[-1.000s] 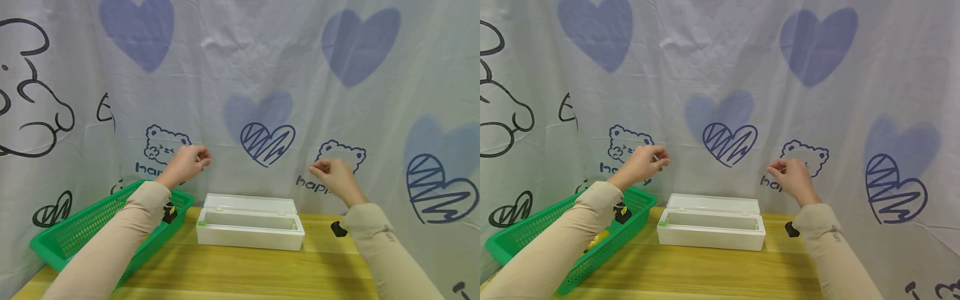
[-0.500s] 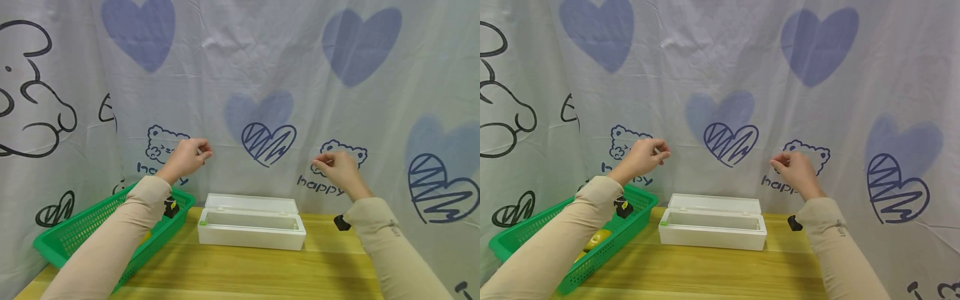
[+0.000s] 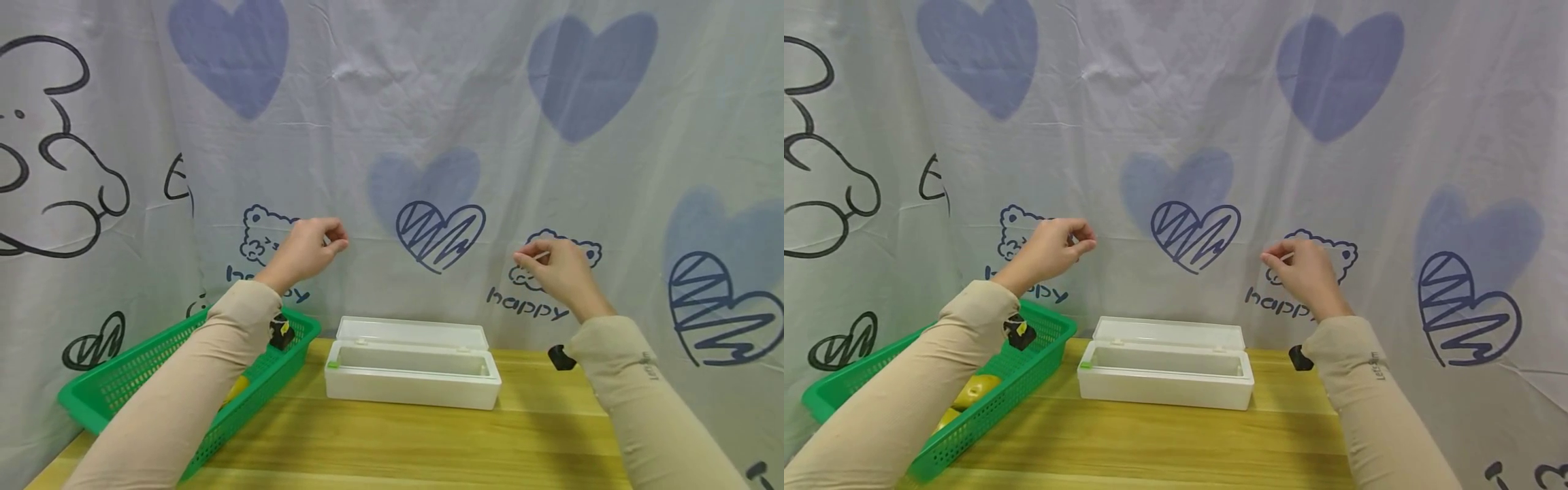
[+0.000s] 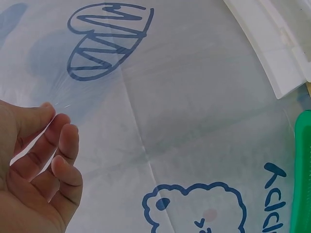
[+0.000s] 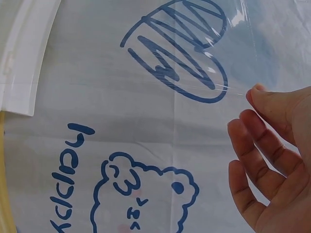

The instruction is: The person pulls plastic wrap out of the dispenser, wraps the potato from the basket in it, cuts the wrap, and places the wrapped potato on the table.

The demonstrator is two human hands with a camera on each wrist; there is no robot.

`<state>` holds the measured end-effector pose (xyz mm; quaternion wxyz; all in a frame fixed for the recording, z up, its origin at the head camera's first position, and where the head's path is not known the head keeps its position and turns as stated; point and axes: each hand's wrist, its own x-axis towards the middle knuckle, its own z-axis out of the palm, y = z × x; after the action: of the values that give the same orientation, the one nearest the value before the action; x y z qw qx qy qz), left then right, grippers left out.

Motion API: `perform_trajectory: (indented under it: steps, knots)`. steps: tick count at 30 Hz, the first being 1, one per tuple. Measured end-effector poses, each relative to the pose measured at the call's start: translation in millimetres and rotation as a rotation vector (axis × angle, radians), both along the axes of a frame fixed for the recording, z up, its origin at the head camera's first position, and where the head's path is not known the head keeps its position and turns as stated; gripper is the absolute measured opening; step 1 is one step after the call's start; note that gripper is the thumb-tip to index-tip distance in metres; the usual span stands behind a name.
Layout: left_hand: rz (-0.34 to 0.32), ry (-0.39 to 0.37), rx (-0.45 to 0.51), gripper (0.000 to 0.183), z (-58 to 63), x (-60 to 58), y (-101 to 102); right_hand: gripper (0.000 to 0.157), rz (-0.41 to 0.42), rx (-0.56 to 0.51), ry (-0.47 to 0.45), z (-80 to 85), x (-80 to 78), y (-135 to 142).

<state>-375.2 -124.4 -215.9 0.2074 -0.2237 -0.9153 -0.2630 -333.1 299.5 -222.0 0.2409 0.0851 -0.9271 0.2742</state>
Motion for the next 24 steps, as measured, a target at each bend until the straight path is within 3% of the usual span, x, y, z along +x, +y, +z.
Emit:
perform_trajectory:
  steps: [24]
  knots:
    - [0.022, 0.077, 0.043, 0.012, 11.5, 7.3, 3.7, 0.037, -0.022, -0.003, 0.027, 14.4, 4.9, -1.5]
